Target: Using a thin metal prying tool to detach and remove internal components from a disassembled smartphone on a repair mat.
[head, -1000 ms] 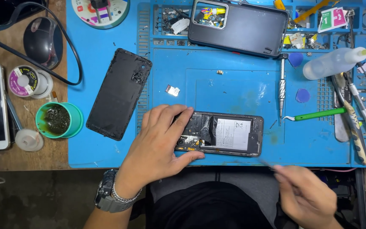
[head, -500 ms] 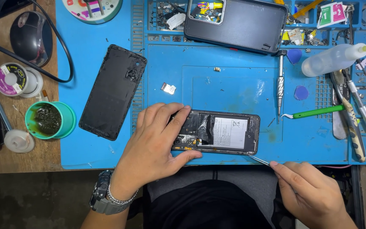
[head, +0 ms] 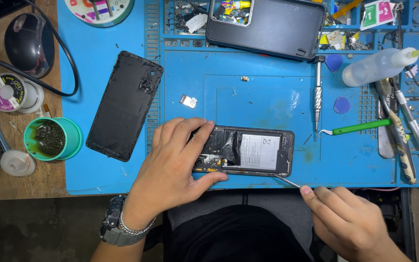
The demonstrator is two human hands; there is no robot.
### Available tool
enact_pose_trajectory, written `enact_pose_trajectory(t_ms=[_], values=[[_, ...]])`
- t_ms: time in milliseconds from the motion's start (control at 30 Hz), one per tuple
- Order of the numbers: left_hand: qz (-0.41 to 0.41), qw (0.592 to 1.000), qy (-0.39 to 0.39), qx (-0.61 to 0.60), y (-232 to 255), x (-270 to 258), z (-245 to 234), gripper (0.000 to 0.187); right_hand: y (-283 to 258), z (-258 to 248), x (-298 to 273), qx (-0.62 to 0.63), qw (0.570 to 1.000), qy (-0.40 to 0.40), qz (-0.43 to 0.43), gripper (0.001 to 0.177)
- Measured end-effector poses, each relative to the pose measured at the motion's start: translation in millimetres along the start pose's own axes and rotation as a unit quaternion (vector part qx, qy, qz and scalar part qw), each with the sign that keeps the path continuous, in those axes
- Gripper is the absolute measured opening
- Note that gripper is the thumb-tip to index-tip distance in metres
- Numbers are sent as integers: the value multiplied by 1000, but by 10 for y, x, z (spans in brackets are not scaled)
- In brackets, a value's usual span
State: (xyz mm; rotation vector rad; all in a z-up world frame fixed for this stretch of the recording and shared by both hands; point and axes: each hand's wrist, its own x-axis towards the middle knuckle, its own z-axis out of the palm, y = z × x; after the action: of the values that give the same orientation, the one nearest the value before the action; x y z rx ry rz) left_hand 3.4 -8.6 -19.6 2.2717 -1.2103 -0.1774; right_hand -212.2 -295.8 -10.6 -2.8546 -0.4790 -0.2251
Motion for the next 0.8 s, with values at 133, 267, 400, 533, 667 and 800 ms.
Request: enact_pose_trajectory(t_ms=[133, 267, 400, 533, 667, 800], values=[[8, 1000, 9, 1, 20, 6, -3, 89, -59, 170, 58, 41, 997, 59, 21, 25], [-2, 1000, 7, -2, 10, 2, 1, 91, -72, 188, 41, 101, 981, 142, 90, 26], [0, 1000, 5, -5, 6, -10, 7, 93, -55, 68, -6, 102, 985, 63, 120, 35], [-3, 1000, 7, -1, 3, -6, 9, 94, 27, 89, -87, 84, 989, 28, 118, 39], [-2, 1000, 1, 1, -2, -9, 3, 95, 38, 58, -35, 76, 992, 28, 101, 40], [0, 1000, -2, 2, -13, -11, 8, 96, 59, -29, 74, 60, 995, 12, 76, 39]])
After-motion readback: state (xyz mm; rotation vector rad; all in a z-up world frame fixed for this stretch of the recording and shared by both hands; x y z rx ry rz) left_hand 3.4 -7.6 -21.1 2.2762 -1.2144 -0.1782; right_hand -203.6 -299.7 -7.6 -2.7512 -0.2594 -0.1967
